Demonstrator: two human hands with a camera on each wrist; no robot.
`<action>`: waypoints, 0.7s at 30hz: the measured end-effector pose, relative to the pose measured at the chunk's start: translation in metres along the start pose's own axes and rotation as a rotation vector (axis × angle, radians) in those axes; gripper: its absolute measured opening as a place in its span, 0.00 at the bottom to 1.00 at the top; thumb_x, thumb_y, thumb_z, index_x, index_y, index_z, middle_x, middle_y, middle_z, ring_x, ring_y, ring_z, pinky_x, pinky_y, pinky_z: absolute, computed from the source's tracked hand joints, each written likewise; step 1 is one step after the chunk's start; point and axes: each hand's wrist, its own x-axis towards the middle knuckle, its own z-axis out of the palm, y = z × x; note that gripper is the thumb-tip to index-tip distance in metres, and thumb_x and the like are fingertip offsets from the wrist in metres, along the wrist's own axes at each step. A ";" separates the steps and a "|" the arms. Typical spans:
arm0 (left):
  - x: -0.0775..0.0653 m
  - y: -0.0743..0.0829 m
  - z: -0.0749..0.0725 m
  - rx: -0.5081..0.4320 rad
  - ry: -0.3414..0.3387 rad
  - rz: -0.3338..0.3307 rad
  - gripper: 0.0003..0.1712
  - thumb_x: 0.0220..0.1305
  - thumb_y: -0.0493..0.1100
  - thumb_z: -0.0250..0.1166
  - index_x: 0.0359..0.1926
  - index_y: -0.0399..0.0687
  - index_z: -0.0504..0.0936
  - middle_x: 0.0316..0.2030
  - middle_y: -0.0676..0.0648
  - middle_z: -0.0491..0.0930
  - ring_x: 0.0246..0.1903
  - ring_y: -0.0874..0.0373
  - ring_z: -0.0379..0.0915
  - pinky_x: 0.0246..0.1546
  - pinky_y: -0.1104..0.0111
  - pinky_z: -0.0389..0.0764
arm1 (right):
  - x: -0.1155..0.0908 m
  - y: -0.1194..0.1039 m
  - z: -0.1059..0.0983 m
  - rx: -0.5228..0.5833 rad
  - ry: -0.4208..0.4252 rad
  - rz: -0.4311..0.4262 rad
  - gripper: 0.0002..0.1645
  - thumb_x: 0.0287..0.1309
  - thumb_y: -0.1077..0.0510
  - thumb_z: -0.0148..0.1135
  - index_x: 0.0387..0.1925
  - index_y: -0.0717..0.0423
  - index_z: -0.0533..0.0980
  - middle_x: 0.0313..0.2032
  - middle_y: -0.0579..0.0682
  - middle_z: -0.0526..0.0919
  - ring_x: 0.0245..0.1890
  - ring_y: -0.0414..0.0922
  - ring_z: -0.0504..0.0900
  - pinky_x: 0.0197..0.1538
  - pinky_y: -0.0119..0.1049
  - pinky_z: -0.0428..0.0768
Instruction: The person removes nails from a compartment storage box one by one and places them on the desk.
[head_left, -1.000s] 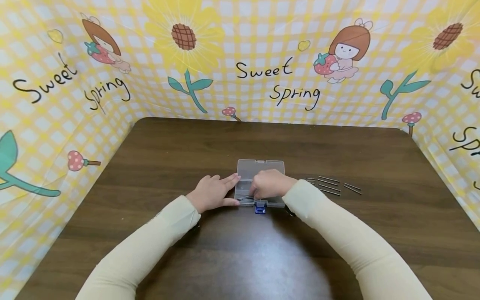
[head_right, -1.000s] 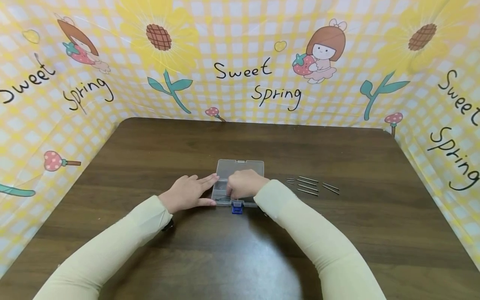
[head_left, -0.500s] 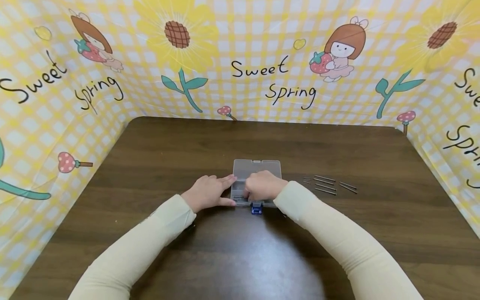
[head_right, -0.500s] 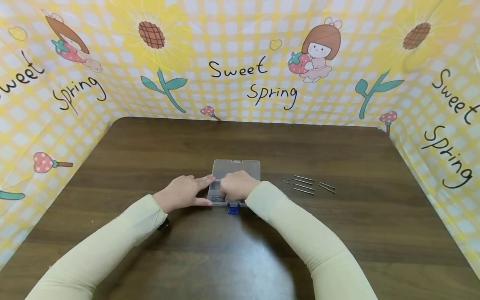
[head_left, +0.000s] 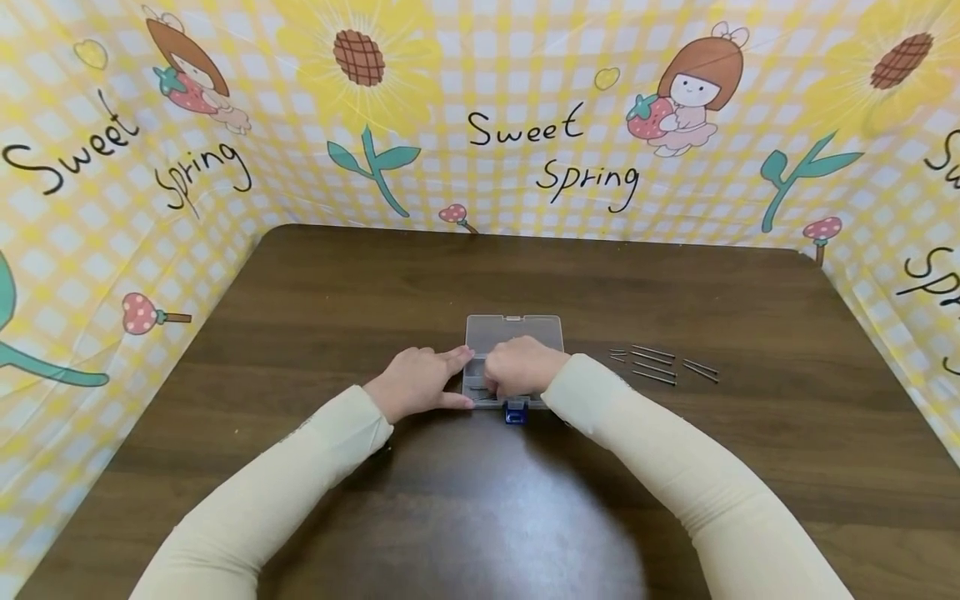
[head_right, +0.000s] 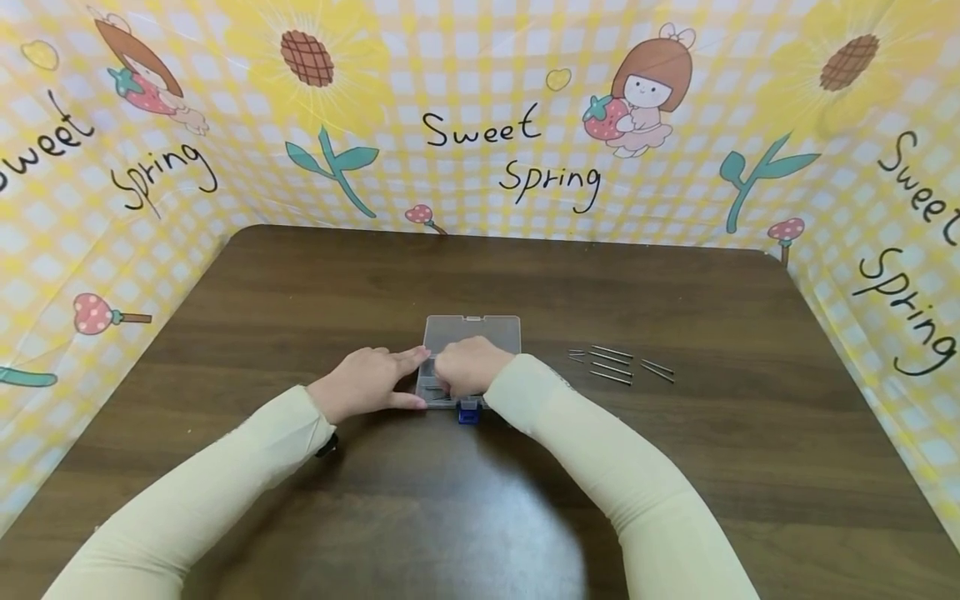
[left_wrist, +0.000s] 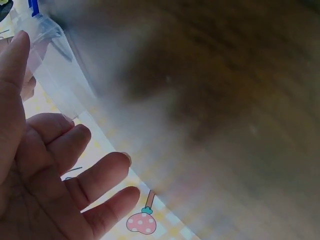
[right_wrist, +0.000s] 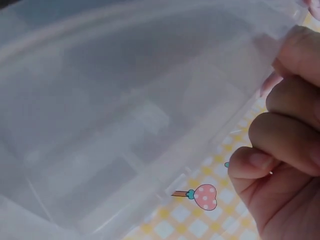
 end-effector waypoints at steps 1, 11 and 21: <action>0.000 0.000 -0.001 0.009 0.001 0.002 0.46 0.56 0.68 0.63 0.66 0.42 0.70 0.63 0.45 0.71 0.31 0.45 0.77 0.36 0.59 0.78 | 0.000 0.000 0.000 0.002 0.004 -0.004 0.01 0.50 0.59 0.71 0.25 0.50 0.85 0.28 0.45 0.85 0.27 0.43 0.82 0.36 0.41 0.80; -0.001 -0.004 -0.007 0.063 -0.054 0.058 0.45 0.60 0.68 0.57 0.70 0.47 0.65 0.67 0.49 0.64 0.38 0.43 0.76 0.36 0.61 0.76 | -0.003 0.003 0.001 -0.015 0.053 -0.062 0.05 0.52 0.61 0.68 0.29 0.49 0.87 0.31 0.44 0.87 0.31 0.44 0.84 0.38 0.41 0.81; -0.002 0.001 -0.001 0.020 -0.012 0.077 0.45 0.58 0.66 0.61 0.68 0.42 0.68 0.64 0.45 0.68 0.16 0.52 0.71 0.25 0.61 0.76 | -0.004 -0.001 0.003 -0.021 0.030 -0.063 0.07 0.58 0.59 0.63 0.28 0.49 0.86 0.29 0.43 0.86 0.29 0.43 0.83 0.38 0.42 0.80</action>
